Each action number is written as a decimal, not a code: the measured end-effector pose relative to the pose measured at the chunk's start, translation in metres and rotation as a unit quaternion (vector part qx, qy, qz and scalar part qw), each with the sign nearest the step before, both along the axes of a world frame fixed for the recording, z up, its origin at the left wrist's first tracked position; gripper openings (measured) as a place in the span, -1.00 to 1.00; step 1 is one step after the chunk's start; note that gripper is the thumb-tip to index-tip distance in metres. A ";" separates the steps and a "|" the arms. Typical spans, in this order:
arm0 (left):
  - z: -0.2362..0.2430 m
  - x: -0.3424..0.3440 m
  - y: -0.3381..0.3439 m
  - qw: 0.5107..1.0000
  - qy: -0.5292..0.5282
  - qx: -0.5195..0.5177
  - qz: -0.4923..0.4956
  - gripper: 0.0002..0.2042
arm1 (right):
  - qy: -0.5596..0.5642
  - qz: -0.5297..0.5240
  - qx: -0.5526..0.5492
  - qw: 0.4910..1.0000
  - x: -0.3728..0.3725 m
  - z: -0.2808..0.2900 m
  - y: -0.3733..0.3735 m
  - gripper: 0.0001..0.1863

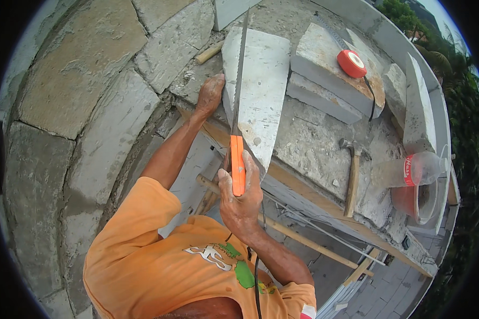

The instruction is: The person measures a curved concrete block using a tape measure, marks it, and then saws through the block along the marked line while standing on a scaffold.

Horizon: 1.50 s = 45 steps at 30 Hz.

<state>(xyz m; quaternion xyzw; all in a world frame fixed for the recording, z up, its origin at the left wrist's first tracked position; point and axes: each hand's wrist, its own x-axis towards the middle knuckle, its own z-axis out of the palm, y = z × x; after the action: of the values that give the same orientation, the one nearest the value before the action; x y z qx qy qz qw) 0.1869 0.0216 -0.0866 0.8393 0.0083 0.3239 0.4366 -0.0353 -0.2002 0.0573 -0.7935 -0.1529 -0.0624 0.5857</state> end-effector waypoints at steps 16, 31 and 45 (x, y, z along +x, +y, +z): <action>0.004 -0.002 0.001 1.000 0.010 -0.016 0.006 -0.49 | 0.064 -0.036 0.030 0.997 0.015 -0.003 0.012 -0.51; 0.039 0.077 0.024 0.980 -0.017 -0.199 0.009 -0.36 | 0.098 -0.045 -0.002 0.994 0.037 0.026 0.038 -0.49; 0.033 0.094 0.021 0.983 0.040 -0.177 0.024 -0.45 | 0.066 -0.057 -0.055 0.995 0.041 0.020 0.038 -0.50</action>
<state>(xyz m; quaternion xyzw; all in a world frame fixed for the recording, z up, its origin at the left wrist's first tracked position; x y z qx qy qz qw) 0.2812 0.0424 -0.0533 0.7606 0.1026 0.2940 0.5697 0.0055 -0.1618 0.0772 -0.8343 -0.0715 -0.0347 0.5456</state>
